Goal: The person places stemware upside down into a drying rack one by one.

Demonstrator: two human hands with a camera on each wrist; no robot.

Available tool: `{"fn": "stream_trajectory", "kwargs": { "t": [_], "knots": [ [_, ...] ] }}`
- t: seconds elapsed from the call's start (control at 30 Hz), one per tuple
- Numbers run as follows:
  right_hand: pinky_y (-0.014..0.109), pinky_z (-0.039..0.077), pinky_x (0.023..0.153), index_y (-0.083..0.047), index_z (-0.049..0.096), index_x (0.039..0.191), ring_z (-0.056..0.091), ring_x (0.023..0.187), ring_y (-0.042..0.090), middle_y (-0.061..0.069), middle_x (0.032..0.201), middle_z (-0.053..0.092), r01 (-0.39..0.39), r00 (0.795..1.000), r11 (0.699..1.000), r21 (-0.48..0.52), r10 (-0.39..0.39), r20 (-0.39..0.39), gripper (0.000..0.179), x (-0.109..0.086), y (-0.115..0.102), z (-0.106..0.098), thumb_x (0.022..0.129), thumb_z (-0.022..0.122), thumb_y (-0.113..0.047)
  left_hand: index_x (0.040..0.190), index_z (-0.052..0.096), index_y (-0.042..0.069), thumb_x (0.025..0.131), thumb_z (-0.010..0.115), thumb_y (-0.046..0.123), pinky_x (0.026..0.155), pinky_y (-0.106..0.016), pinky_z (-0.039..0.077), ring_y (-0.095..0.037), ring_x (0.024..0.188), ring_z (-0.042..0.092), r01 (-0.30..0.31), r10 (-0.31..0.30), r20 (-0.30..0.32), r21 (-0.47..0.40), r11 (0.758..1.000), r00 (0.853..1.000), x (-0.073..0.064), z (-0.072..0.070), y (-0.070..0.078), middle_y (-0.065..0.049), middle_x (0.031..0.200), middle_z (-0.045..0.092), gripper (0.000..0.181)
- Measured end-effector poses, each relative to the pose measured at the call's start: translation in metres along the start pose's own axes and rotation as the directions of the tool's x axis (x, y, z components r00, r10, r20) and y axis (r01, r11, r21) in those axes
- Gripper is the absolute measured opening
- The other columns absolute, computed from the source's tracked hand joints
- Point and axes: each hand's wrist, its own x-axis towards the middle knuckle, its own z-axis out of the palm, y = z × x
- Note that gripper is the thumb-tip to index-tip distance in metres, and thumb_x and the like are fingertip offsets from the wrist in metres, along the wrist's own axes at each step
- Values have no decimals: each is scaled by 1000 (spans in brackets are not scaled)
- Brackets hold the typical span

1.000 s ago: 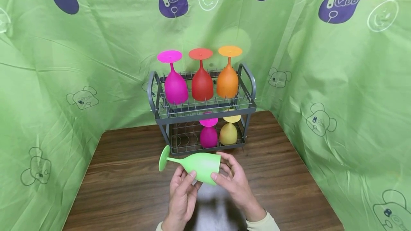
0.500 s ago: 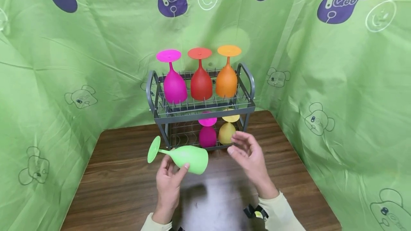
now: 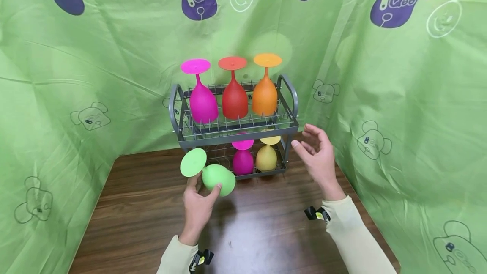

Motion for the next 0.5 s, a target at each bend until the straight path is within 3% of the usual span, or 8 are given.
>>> {"fn": "stream_trajectory", "kwargs": {
  "t": [0.17,0.3,0.37,0.5],
  "knots": [
    [40,48,120,-11,50,155,53,142,21,6,156,54,-9,998,999,-35,11,60,69,18,6,-5,94,82,-16,143,63,13,83,87,2,91,-19,56,-24,117,60,-20,18,15,117,993,1000,9,4,-5,-9,136,61,66],
    [47,42,125,-8,43,159,46,150,30,10,162,48,2,991,1000,-19,1,131,76,35,14,-5,94,81,-14,143,63,14,80,88,3,92,-33,56,-22,121,60,-70,73,-1,232,970,997,14,9,-9,-9,137,62,68],
    [51,39,126,-6,40,161,43,152,33,12,164,45,9,986,1000,3,-9,167,77,44,19,-4,94,80,-12,141,63,11,78,88,2,99,-40,55,-23,125,60,-99,106,-9,272,957,994,16,11,-12,-11,137,62,68],
    [53,38,127,-8,40,161,44,151,33,14,163,46,10,979,999,31,-16,204,75,56,26,-5,96,77,-10,139,64,6,76,88,2,103,-53,54,-30,125,62,-129,135,2,310,942,991,17,15,-16,-14,134,63,67]
  ]
}}
